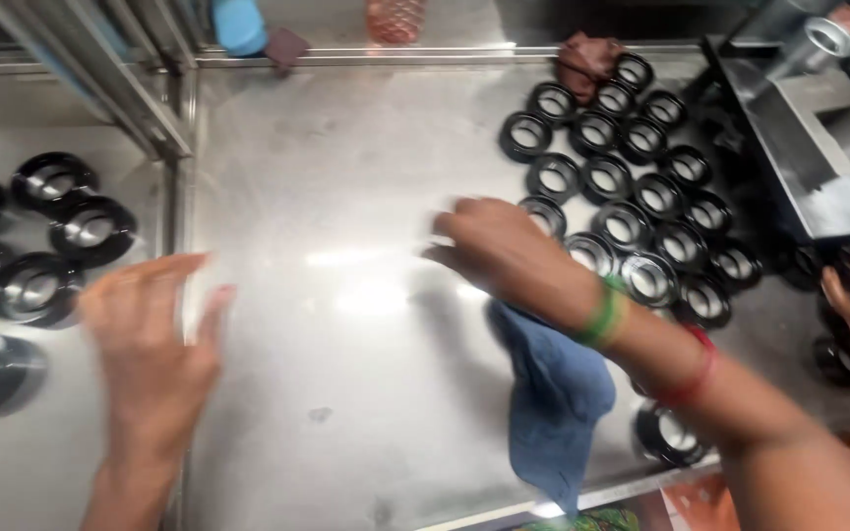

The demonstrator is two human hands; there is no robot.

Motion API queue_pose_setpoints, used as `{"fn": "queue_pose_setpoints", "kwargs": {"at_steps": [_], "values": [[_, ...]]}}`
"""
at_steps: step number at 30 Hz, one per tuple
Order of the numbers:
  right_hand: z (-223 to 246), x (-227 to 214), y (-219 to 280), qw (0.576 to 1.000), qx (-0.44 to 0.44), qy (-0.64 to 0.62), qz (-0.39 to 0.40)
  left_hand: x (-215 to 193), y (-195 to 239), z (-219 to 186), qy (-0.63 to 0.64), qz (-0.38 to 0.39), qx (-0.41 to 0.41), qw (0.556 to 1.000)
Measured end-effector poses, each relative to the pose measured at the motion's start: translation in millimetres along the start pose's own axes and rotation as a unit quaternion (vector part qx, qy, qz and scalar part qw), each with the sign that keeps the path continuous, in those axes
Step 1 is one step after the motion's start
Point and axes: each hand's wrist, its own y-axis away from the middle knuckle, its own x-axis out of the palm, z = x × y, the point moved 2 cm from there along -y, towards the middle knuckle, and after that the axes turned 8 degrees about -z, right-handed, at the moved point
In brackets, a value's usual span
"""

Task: Cleaning and inspecting metal circular components (bearings) with a cloth at a workstation.

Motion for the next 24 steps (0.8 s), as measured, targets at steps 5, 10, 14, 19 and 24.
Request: {"fn": "queue_pose_setpoints", "kwargs": {"at_steps": [5,10,14,19,24], "values": [[-26.7,18.4,115.7,0.964,0.206,0.12,0.121,50.3,-30.5,-113.3,0.218,0.174,0.076,0.957],[-12.1,14.5,181.8,0.979,0.078,-0.076,-0.171,95.7,-29.8,-203.2,0.285,0.251,0.289,0.879],[-30.1,-20.4,230.4,0.949,0.166,-0.187,-0.19,73.7,-42.1,-258.7,0.314,0.483,0.246,0.78],[-247.8,-85.3,281.1,0.956,0.129,0.192,-0.181,92.1,-39.3,-311.7,0.402,0.568,0.12,0.708],[-385.8,-110.7,285.3,0.932,0.074,0.311,-0.172,185.8,-21.3,-366.1,0.374,0.305,0.259,0.837]]}}
